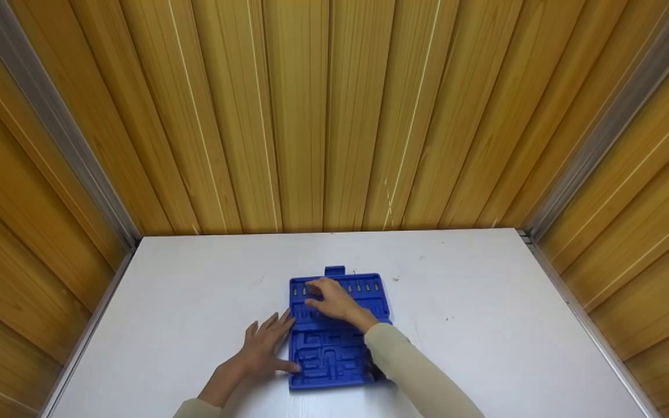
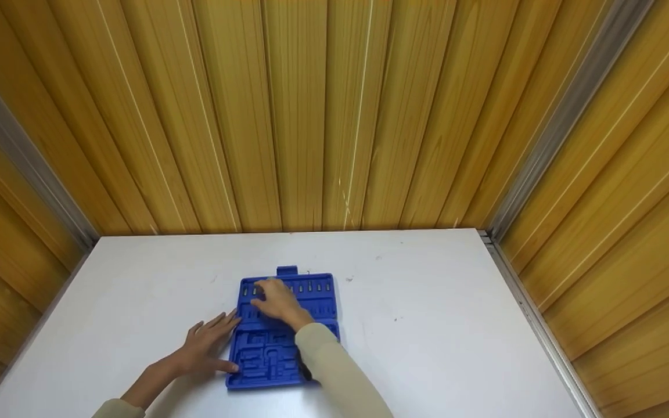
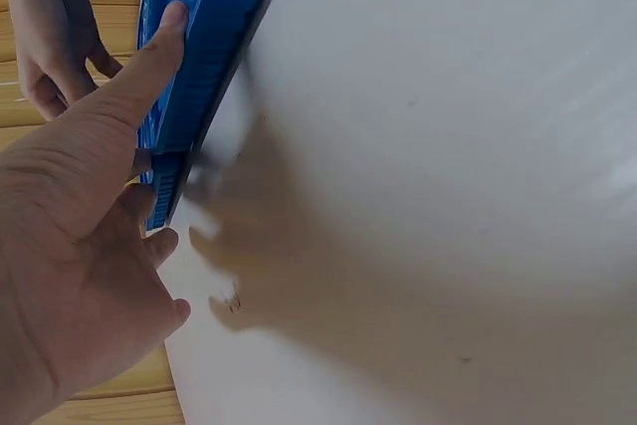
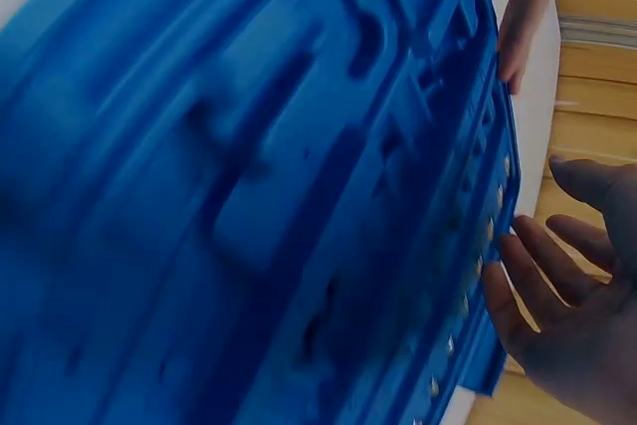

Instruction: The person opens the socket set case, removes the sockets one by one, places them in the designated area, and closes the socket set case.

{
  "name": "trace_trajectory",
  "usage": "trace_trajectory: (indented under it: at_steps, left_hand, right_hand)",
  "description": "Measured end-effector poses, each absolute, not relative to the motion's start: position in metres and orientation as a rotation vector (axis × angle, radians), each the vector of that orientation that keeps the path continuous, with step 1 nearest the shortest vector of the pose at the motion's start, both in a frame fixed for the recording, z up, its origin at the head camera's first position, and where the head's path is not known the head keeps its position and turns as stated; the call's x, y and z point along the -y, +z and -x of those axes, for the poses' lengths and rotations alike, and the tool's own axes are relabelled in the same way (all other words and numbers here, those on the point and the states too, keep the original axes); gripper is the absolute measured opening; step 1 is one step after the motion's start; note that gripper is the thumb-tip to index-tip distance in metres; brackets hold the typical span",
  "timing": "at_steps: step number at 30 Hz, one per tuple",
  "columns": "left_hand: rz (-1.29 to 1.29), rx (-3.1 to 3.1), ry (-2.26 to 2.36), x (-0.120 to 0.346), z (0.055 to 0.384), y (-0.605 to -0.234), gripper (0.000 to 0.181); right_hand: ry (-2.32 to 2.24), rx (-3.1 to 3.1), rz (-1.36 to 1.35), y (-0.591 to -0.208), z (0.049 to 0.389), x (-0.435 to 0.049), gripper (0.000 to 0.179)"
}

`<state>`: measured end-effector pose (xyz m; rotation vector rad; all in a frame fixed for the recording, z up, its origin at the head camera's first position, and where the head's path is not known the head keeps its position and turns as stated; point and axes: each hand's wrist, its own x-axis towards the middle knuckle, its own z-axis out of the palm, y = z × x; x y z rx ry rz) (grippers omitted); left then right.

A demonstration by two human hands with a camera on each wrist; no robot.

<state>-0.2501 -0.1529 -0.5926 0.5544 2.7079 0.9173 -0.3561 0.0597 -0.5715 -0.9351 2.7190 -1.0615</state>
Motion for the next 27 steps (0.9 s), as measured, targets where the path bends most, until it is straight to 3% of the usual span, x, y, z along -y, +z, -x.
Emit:
trace_trajectory:
  at_steps: [8,17,27]
  left_hand:
    - [-0.548,-2.692,0.935,0.153,0.251,-0.593,0.110]
    - [-0.571,-2.694,0.939,0.153,0.252,-0.592,0.110]
    - [-0.600,-2.708,0.943,0.155,0.253,-0.593,0.109]
  right_hand:
    - [-1.061,-2.961,0.657,-0.599,0.363,-0.028,0.032]
    - [-0.914,-3.060,0.529,-0.599,0.361,-0.015,0.029]
    - [-1.044,-2.902,0.346,-0.590,0.363,-0.010,0.025]
